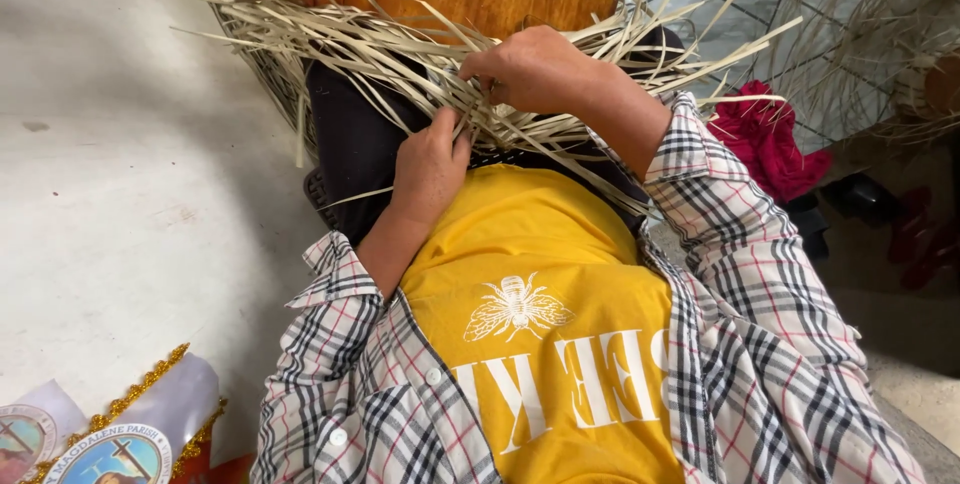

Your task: Weaving dried palm leaves into a complex pattern to create a craft item

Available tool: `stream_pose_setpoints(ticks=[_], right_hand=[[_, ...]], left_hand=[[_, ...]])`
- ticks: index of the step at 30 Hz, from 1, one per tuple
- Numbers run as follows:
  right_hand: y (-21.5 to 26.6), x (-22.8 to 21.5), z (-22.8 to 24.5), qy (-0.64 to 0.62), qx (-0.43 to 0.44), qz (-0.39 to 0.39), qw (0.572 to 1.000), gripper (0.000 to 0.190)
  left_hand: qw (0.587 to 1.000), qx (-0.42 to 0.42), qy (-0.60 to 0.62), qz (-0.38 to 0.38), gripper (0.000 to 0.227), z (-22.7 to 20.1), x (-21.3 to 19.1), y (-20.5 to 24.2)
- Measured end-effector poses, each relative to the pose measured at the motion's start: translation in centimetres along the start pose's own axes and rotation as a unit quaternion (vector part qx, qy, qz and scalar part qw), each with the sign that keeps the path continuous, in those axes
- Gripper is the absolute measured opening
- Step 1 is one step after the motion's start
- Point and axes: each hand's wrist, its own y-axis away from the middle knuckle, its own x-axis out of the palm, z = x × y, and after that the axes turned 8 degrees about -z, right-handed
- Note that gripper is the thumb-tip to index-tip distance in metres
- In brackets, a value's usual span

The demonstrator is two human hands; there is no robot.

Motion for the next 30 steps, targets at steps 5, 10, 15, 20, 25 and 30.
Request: stream_pose_setpoints(ticks=[5,10,15,20,25,30], right_hand=[[0.2,-0.7,0.0,-0.005,0.013,-0.006,1.0,0.028],[1.9,-5.0,2.5,-0.05,0.033,-0.046,0.997,0.058],[6.2,-3.1,3.8,-0.135,0.111,-0.232,0.957,0.008],[8.0,1.8,3.4,-0.089,0.25,-0.07,0.962,0.043],[11.9,4.3,-3.1,0.202,0.297,0.071,0.931,0.044],[9.6,-7.9,0.8,0.088,0.298,-0.054,0.949,0.088]], left_hand=[[0.999,-0.015,-0.013,0.027,0.023,-0.7,-0.8,0.0],[0.999,0.03,0.029,-0.023,0.039,-1.1,-0.6,-0.8],[0.995,0.082,0.029,-0.048,0.04,-1.4,-0.4,-1.4],[0.984,0.142,-0.073,-0.081,0.034,-0.6,1.1,-2.0],[0.984,0.147,-0.092,-0.037,0.02,1.8,3.1,-2.0],[0.984,0.17,-0.046,0.036,0.047,1.6,2.0,-2.2]])
